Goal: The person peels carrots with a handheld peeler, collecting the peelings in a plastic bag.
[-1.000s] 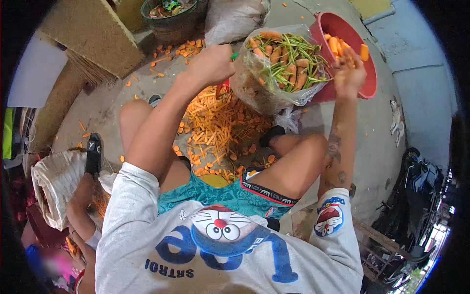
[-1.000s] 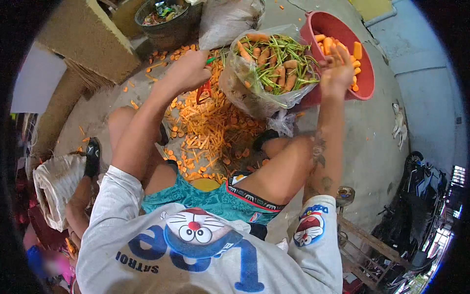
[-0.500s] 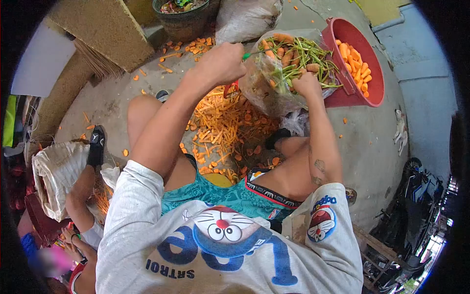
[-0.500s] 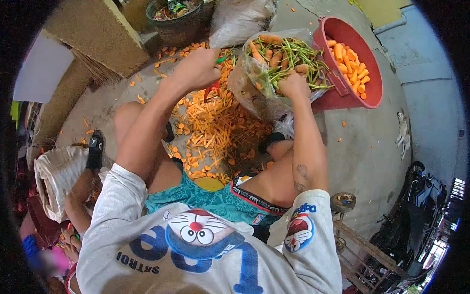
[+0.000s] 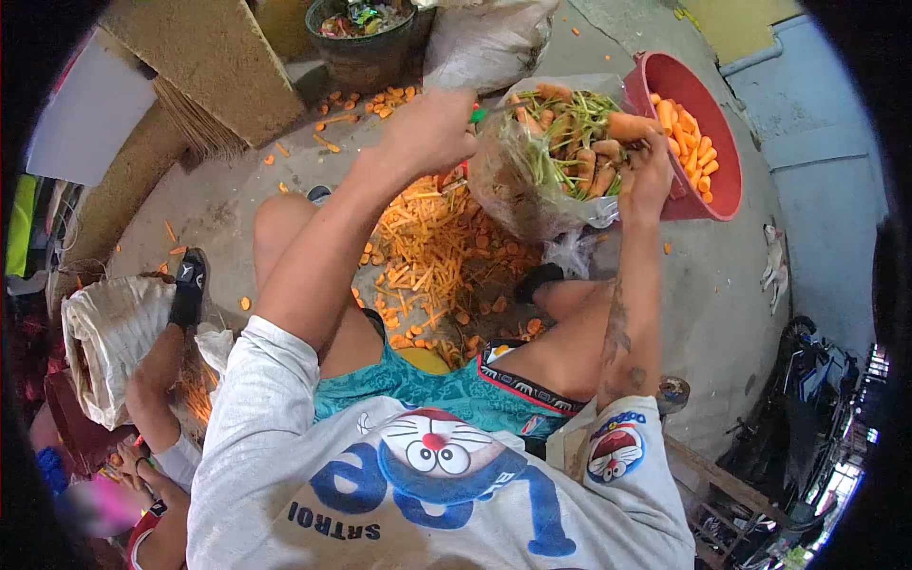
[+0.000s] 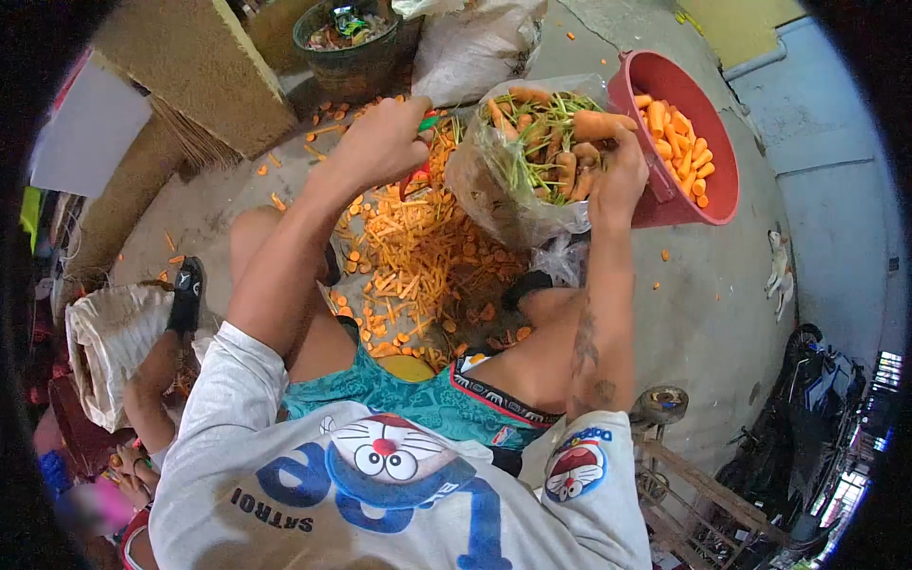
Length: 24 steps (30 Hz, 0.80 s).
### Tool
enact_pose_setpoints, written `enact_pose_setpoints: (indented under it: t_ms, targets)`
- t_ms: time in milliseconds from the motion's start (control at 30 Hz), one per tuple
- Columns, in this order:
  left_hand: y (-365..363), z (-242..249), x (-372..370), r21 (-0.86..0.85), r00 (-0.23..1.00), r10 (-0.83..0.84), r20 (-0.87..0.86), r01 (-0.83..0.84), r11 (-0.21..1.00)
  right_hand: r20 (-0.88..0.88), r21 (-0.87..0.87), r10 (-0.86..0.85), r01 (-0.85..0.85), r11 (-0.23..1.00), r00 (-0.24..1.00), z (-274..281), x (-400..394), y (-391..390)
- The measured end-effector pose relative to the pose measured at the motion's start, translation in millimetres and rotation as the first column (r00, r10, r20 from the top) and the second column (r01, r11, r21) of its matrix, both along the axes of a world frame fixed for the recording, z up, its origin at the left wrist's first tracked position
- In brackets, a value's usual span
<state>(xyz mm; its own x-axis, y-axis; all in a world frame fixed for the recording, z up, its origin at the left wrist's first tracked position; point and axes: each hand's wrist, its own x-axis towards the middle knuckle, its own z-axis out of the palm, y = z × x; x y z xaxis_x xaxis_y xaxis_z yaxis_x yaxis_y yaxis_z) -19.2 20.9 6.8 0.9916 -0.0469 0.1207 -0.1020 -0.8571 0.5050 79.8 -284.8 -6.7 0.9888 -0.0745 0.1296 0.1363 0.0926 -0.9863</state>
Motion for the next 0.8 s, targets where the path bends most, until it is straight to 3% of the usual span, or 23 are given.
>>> enact_pose_setpoints:
  t_ms: [67, 100, 233, 333, 400, 467, 533, 600, 633, 700, 733, 767, 800]
  targets:
    - [-2.3, 3.7, -1.9, -0.024, 1.000, -0.001, 0.027, 0.001, 1.000, -0.107, 0.507, 0.195, -0.115, 0.854, 0.975, 10.1, -19.9, 7.2]
    - [-3.4, 4.3, -2.2, -0.046, 0.999, -0.004, 0.045, 0.006, 0.999, -0.140, 0.539, 0.173, -0.071, 0.839, 0.975, 9.1, -28.1, 14.9]
    - [-16.1, -1.2, -1.2, -0.062, 0.995, 0.023, 0.092, -0.018, 0.998, -0.152, 0.594, 0.308, -0.163, 0.788, 0.939, -9.5, -56.6, 46.7]
    - [-29.9, -4.2, -2.5, -0.116, 0.982, -0.012, 0.187, 0.034, 0.993, -0.179, 0.619, 0.257, -0.094, 0.780, 0.950, -15.1, -80.7, 70.6]
    - [-33.8, -8.8, 2.9, -0.067, 0.995, 0.048, 0.089, -0.042, 0.997, -0.156, 0.581, 0.304, -0.162, 0.798, 0.940, -20.3, -87.0, 75.4]
    - [-37.9, -11.2, 2.9, -0.072, 0.997, 0.015, 0.081, -0.010, 0.997, -0.178, 0.559, 0.287, -0.143, 0.817, 0.941, -20.3, -91.3, 79.9]
    - [-33.6, -22.2, 11.7, -0.073, 0.997, -0.023, 0.075, 0.029, 0.997, -0.004, 0.465, 0.324, -0.285, 0.838, 0.946, -17.3, -98.9, 81.7]
    - [-17.8, -39.3, 27.8, -0.065, 0.989, -0.041, -0.144, 0.032, 0.997, 0.054, 0.433, 0.350, -0.338, 0.836, 0.935, -11.2, -108.5, 75.9]
    - [-15.2, -39.8, 29.3, -0.064, 0.990, -0.034, -0.137, 0.025, 0.998, 0.120, 0.389, 0.387, -0.402, 0.829, 0.914, -5.8, -106.0, 74.1]
    - [-14.4, -41.9, 26.1, -0.236, 0.997, -0.013, 0.076, 0.031, 0.971, 0.104, 0.487, 0.364, -0.366, 0.793, 0.926, 1.6, -104.3, 70.9]
    - [-12.2, -42.6, 27.4, -0.235, 0.997, -0.024, 0.067, 0.039, 0.971, 0.082, 0.583, 0.328, -0.312, 0.750, 0.941, 2.8, -106.3, 68.2]
    - [-8.0, -41.6, 33.2, -0.348, 0.972, -0.036, 0.231, 0.117, 0.930, -0.035, 0.639, 0.270, -0.187, 0.746, 0.962, 2.8, -105.2, 68.1]
    - [-4.9, -39.2, 36.6, -0.443, 0.921, -0.023, 0.389, 0.209, 0.872, -0.037, 0.639, 0.258, -0.176, 0.749, 0.965, -5.9, -98.4, 59.9]
